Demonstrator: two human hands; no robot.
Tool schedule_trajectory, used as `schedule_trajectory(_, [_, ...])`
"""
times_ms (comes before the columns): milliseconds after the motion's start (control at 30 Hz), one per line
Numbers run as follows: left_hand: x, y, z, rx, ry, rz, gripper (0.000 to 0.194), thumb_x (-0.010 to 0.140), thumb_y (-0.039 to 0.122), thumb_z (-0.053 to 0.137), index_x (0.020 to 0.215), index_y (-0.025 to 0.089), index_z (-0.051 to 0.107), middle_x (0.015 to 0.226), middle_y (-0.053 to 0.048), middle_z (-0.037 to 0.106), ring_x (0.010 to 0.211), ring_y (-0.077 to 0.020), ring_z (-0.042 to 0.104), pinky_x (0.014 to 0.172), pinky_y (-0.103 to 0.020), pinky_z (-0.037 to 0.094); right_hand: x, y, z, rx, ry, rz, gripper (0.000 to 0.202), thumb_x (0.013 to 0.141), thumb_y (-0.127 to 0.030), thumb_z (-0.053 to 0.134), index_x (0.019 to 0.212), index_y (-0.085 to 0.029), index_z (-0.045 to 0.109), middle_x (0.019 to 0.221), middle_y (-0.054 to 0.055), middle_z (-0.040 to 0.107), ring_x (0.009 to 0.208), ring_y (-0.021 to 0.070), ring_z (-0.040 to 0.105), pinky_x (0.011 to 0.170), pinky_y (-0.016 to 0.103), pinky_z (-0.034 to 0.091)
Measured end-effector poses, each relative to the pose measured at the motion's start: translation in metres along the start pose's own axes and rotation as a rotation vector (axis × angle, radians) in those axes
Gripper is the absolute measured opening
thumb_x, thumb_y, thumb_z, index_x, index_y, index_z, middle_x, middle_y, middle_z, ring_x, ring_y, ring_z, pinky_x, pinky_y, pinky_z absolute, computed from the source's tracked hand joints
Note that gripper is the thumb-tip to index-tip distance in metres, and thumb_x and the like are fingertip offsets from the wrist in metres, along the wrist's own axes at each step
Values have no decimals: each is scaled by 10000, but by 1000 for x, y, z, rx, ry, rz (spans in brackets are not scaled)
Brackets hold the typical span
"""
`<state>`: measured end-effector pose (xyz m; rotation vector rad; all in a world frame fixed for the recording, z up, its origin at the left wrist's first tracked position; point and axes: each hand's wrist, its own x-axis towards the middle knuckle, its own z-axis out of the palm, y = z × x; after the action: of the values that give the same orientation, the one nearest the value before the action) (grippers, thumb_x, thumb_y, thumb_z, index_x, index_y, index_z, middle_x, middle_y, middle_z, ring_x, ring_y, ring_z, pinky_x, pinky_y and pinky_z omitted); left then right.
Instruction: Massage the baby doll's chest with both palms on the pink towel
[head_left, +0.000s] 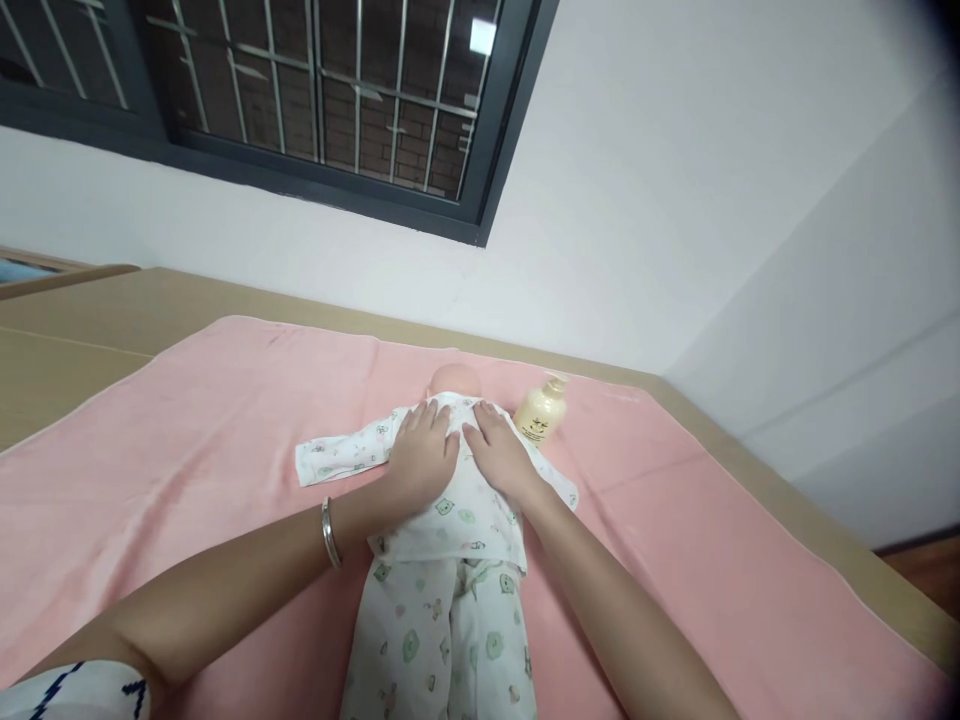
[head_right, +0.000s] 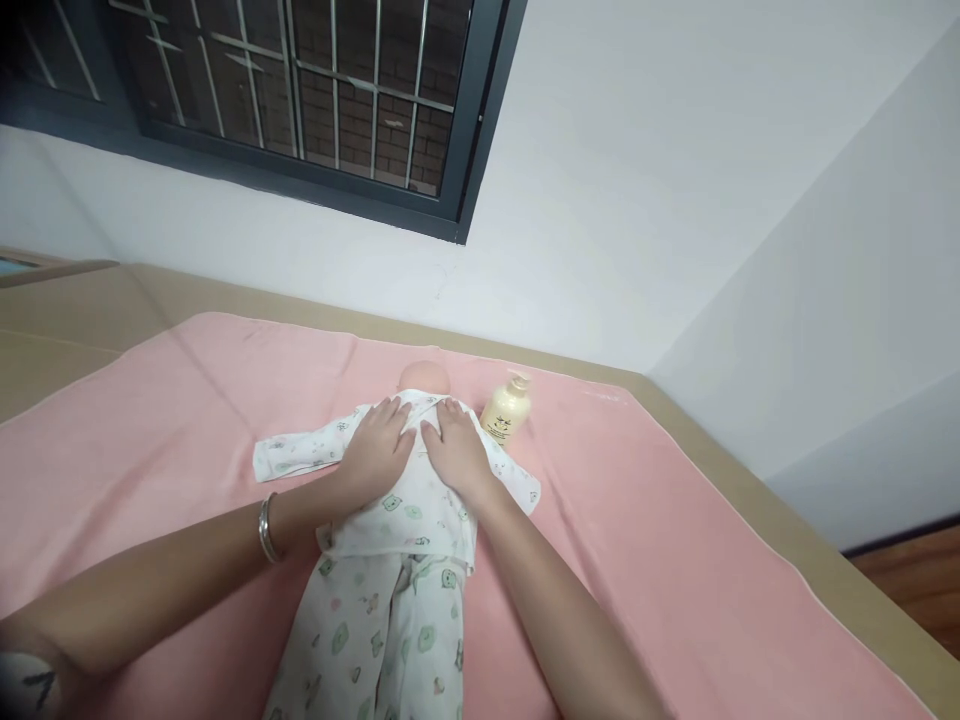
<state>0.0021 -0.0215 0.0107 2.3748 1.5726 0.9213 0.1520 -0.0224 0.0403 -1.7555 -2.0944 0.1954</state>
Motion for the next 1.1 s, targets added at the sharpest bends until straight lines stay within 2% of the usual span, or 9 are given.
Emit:
schedule_trajectory(133, [-5, 6, -5, 16, -34, 68, 485, 969, 275, 350, 1405, 102, 475, 1522, -148, 416, 1443, -302, 314, 1179, -468, 263, 2, 2, -1, -2, -23, 43, 552, 989, -348, 332, 1438, -39, 423, 1529, 189, 370, 1449, 296, 290, 1194, 448, 219])
schedule_trajectory(300, [19, -11, -15, -37, -118, -42, 478, 963, 278, 344, 1372, 92, 507, 1465, -145, 495, 1388, -279, 415, 1164, -451, 301, -28, -36, -5, -78, -2, 4, 497, 965, -240, 340, 1410, -64, 476, 1484, 179, 443, 1427, 318, 328, 1157, 450, 287])
schedule_trajectory(367, [22, -14, -14, -24, -113, -62, 479, 963, 276, 333, 1367, 85, 506, 1449, -151, 511, 1371, -279, 435, 1150, -458, 322, -32, -42, -8, -76, -2, -7, 464, 961, -238, 358, 1373, -107, 524, 1460, 157, 481, 1410, 312, 360, 1133, 445, 324])
schedule_trajectory(500, [6, -4, -6, 85, -14, 30, 484, 966, 262, 323, 1376, 62, 484, 1452, -181, 497, 1396, -302, 395, 1150, -478, 306, -16, -22, -10, -7, 4, -2, 419, 993, -300, 319, 1280, -151, 585, 1400, 129, 548, 1346, 268, 449, 1097, 411, 367])
schedule_trajectory(633, [-5, 5, -6, 117, -22, 154, 475, 952, 240, 345, 1373, 77, 495, 1462, -168, 490, 1411, -306, 368, 1145, -461, 308, 2, 0, -3, -49, 1, 50, 511, 989, -324, 323, 1382, -34, 474, 1473, 199, 448, 1403, 285, 367, 1159, 418, 278])
schedule_trajectory(800, [13, -5, -14, 64, -112, 48, 490, 957, 270, 327, 1374, 75, 494, 1467, -156, 489, 1392, -295, 402, 1145, -445, 315, -15, -19, -1, -143, 20, -12, 509, 984, -261, 294, 1398, -18, 463, 1455, 209, 468, 1400, 282, 375, 1171, 407, 255])
schedule_trajectory(900, [13, -5, -12, 77, -97, -11, 512, 970, 279, 300, 1398, 48, 459, 1482, -169, 466, 1400, -293, 392, 1159, -449, 290, -20, -26, -4, -113, 17, -18, 483, 968, -233, 314, 1382, -62, 495, 1454, 184, 481, 1395, 262, 388, 1160, 390, 278])
schedule_trajectory(1000, [1, 4, -7, 124, -44, 56, 503, 963, 267, 328, 1400, 54, 458, 1482, -175, 464, 1420, -310, 356, 1159, -468, 281, -11, -17, -6, -41, 5, -12, 450, 959, -229, 325, 1336, -100, 535, 1446, 159, 497, 1374, 247, 416, 1138, 386, 314])
schedule_trajectory(1100, [-9, 10, -6, 125, -28, 139, 490, 947, 235, 353, 1385, 58, 479, 1472, -178, 475, 1423, -320, 347, 1151, -478, 291, 1, -3, -4, -25, 0, 2, 452, 954, -243, 332, 1328, -82, 529, 1469, 167, 465, 1389, 259, 391, 1146, 406, 300])
